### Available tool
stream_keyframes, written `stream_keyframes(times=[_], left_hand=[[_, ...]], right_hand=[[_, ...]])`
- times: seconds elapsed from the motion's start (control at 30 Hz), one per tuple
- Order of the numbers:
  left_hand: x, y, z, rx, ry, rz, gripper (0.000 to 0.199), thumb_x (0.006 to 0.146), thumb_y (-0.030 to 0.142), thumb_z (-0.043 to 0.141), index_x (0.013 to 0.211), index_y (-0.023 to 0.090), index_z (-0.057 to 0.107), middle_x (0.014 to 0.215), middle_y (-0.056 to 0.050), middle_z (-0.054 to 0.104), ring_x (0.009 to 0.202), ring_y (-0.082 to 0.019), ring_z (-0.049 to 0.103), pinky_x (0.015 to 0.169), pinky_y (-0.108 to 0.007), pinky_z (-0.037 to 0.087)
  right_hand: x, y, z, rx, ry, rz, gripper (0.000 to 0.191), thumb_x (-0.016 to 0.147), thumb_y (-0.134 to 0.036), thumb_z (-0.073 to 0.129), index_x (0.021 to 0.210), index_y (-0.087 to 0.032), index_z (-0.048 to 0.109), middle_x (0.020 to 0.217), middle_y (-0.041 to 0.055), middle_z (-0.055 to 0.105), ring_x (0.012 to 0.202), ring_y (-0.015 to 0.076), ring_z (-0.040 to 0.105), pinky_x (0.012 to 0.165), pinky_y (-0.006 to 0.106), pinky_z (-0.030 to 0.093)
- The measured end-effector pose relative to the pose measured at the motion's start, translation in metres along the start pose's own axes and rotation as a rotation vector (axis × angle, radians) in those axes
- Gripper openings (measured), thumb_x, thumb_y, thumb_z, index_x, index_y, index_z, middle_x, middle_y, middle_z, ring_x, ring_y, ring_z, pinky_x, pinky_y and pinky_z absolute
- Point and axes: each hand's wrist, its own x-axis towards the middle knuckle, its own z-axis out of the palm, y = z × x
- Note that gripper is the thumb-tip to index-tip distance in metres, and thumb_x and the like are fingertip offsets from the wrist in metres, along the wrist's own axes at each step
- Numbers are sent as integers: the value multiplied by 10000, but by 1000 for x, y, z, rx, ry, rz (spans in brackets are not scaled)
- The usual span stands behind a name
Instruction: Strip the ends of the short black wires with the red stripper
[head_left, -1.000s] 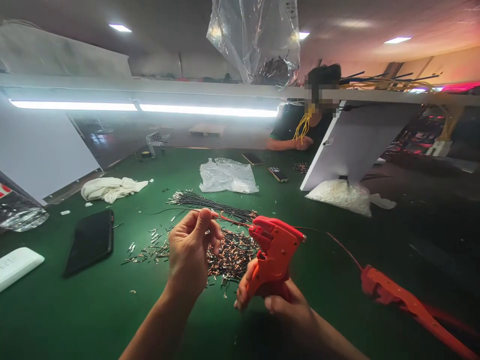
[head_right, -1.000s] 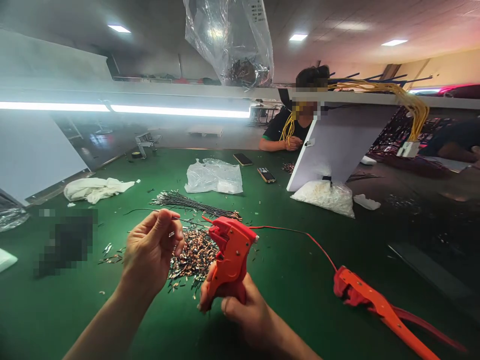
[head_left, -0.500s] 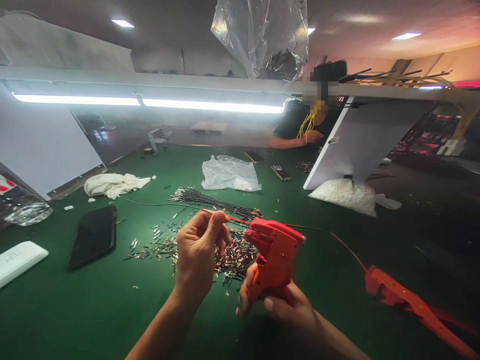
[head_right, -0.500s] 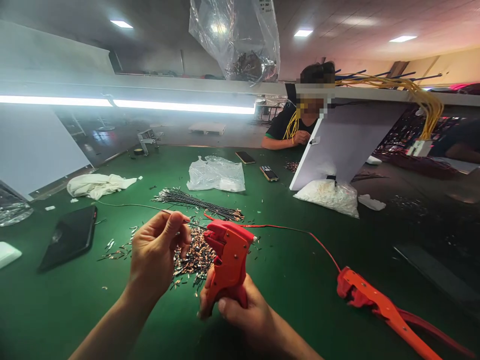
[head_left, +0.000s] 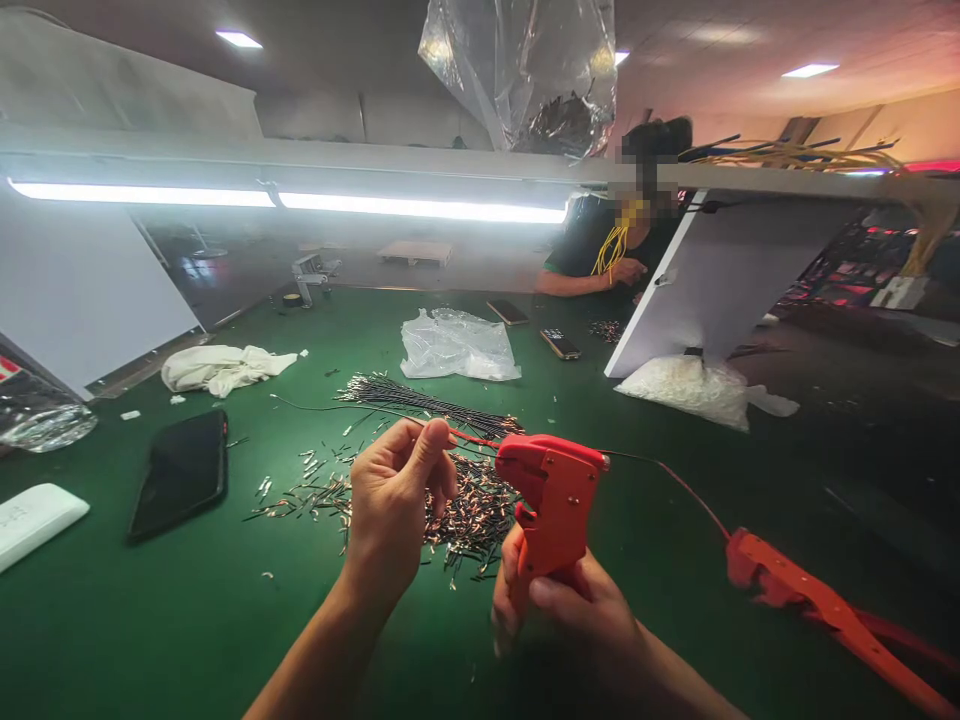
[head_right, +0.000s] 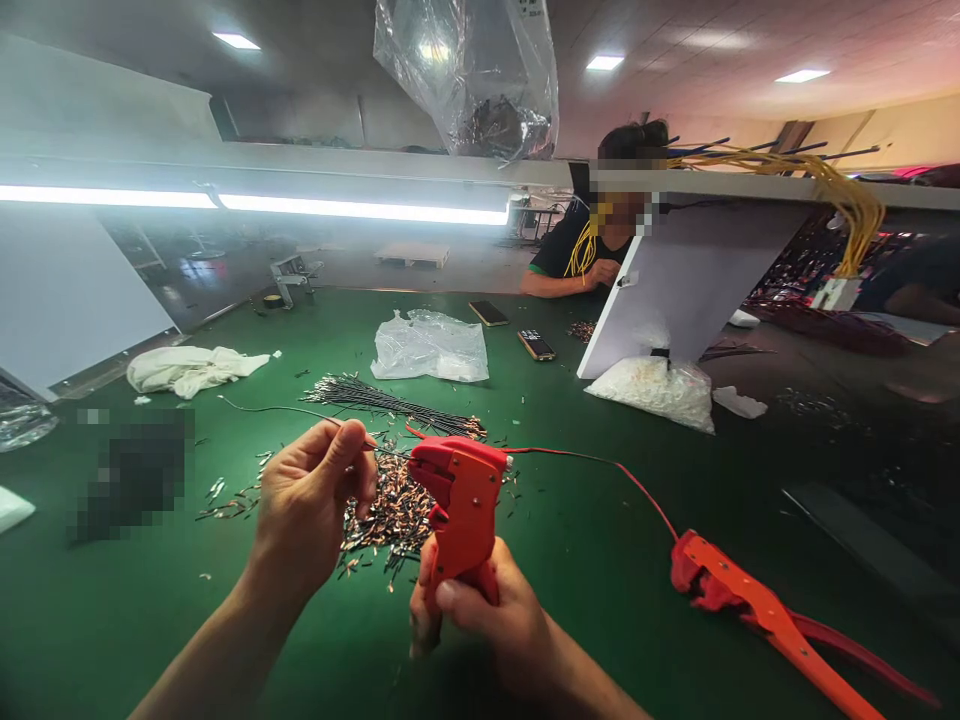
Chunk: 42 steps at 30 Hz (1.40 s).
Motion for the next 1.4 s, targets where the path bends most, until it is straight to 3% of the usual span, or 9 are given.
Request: stream_keyframes(times=[0.33, 0.73, 0.9, 1.1, 1.4], left_hand=[[-1, 0, 0, 53, 45, 13, 319, 843, 443, 676, 692, 188, 560, 440, 61, 512, 369, -43, 409, 359, -157, 311], [-3, -4, 4, 186, 190, 87, 302, 891, 369, 625, 670, 190, 523, 445, 71, 441, 393, -46, 367, 380, -180, 286], [-1, -7, 2, 172, 208, 97, 295, 893, 349, 622, 669, 187, 520, 458, 74, 426, 402, -46, 353, 379, -182, 274], [3, -14, 2, 160, 213, 90, 290, 886, 341, 626, 665, 190, 516, 464, 71, 436, 401, -54, 368, 381, -184, 297], [5, -16, 0, 132, 204, 56, 293, 878, 355, 623, 662, 198, 503, 464, 76, 412, 384, -52, 338, 361, -187, 277]], right_hand=[[-9, 12, 8, 308, 8, 106, 227, 845, -362, 651, 848, -142, 596, 628, 6, 572, 483, 99, 496, 489, 238, 435], [-11, 15, 12, 330, 51, 171, 153, 890, -301, 611, 867, -164, 548, 588, -11, 572, 432, 93, 510, 432, 207, 424], [-12, 9, 18, 363, 124, 257, 239, 914, -379, 565, 811, -167, 526, 557, -21, 543, 416, 91, 484, 404, 213, 440], [-8, -4, 27, 305, 185, 361, 317, 837, -441, 649, 755, -174, 501, 544, -44, 515, 383, 64, 428, 363, 184, 408], [-9, -10, 30, 297, 198, 442, 363, 805, -495, 672, 756, -194, 475, 538, -62, 494, 382, 58, 406, 364, 178, 381]])
